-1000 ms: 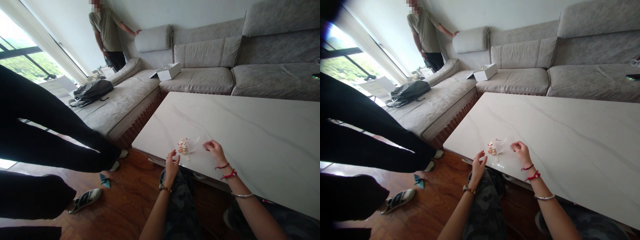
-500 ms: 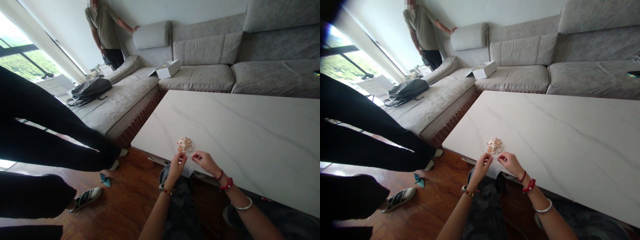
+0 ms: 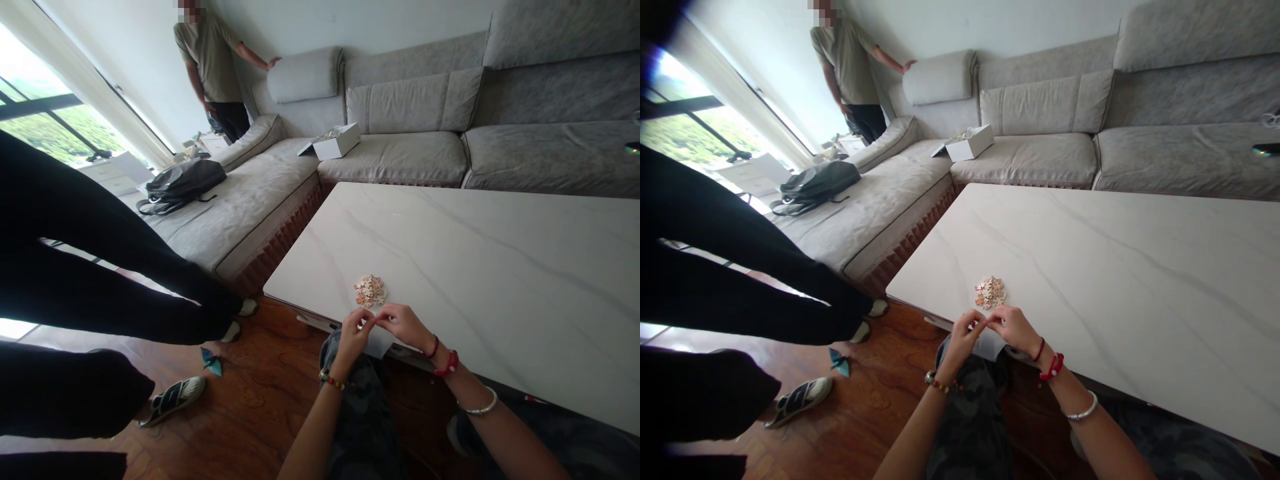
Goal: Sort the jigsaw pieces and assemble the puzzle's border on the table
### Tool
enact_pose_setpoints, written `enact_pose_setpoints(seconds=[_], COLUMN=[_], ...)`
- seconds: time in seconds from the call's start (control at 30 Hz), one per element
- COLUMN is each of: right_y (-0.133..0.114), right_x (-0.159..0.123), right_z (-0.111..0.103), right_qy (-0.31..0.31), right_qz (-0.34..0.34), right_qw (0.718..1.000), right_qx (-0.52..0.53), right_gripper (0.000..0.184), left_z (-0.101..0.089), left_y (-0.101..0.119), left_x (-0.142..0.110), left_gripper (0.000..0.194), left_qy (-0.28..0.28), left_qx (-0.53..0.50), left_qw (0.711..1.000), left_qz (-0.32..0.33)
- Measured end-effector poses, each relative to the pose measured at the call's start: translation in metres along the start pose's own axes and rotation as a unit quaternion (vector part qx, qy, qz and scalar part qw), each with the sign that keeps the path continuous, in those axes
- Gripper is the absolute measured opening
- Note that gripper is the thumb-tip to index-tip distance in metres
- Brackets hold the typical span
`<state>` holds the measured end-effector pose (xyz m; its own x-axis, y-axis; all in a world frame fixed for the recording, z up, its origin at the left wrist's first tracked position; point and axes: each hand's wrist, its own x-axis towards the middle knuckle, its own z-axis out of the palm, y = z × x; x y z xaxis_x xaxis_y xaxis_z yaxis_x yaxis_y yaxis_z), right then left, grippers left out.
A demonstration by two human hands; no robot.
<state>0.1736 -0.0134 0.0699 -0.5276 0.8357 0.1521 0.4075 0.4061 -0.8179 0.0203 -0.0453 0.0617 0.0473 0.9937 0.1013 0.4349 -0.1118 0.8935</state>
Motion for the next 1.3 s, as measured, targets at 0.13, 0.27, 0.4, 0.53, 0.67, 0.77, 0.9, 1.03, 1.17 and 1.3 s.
enact_pose_setpoints(seconds=[0.13,0.27,0.4,0.53,0.67,0.77,0.9,1.03,1.17,1.3], right_y=[-0.001,0.001,0.002,0.001,0.001,0.003,0.008,0.012,0.011,0.007], right_x=[0.004,0.005,0.004,0.004,0.006,0.007,0.011,0.017,0.022,0.026], right_z=[0.001,-0.004,-0.007,-0.001,-0.002,-0.009,-0.016,-0.019,-0.027,-0.032], right_qy=[0.019,0.008,0.024,0.067,0.046,0.046,0.052,0.084,0.052,0.054], right_qz=[0.001,-0.003,0.016,0.038,0.060,0.064,0.049,0.049,0.052,0.019], right_qw=[1.000,1.000,0.998,0.994,0.997,0.997,0.997,0.994,0.997,0.998], right_qx=[-0.008,0.001,-0.053,-0.077,-0.032,-0.019,-0.026,-0.046,-0.030,-0.014], right_gripper=[0.014,0.012,0.015,0.016,0.007,0.008,0.013,0.015,0.012,0.010], left_z=[0.000,-0.008,-0.015,-0.014,-0.010,-0.009,-0.006,-0.003,-0.005,-0.006], left_y=[-0.003,-0.004,-0.001,-0.001,-0.005,-0.009,-0.012,-0.015,-0.012,-0.003], left_x=[0.002,0.006,0.008,0.011,0.015,0.017,0.024,0.039,0.050,0.052], left_gripper=[0.016,0.018,0.015,0.009,0.015,0.017,0.023,0.022,0.017,0.013], left_qy=[0.007,0.040,0.024,-0.015,0.028,0.080,0.081,0.037,0.044,0.062], left_qx=[0.001,0.007,0.011,0.010,0.008,-0.025,-0.085,-0.101,-0.096,-0.088], left_qw=[1.000,0.999,1.000,1.000,0.999,0.996,0.992,0.993,0.994,0.994], left_qz=[0.013,0.017,0.009,0.009,-0.014,-0.038,-0.056,-0.044,-0.033,-0.026])
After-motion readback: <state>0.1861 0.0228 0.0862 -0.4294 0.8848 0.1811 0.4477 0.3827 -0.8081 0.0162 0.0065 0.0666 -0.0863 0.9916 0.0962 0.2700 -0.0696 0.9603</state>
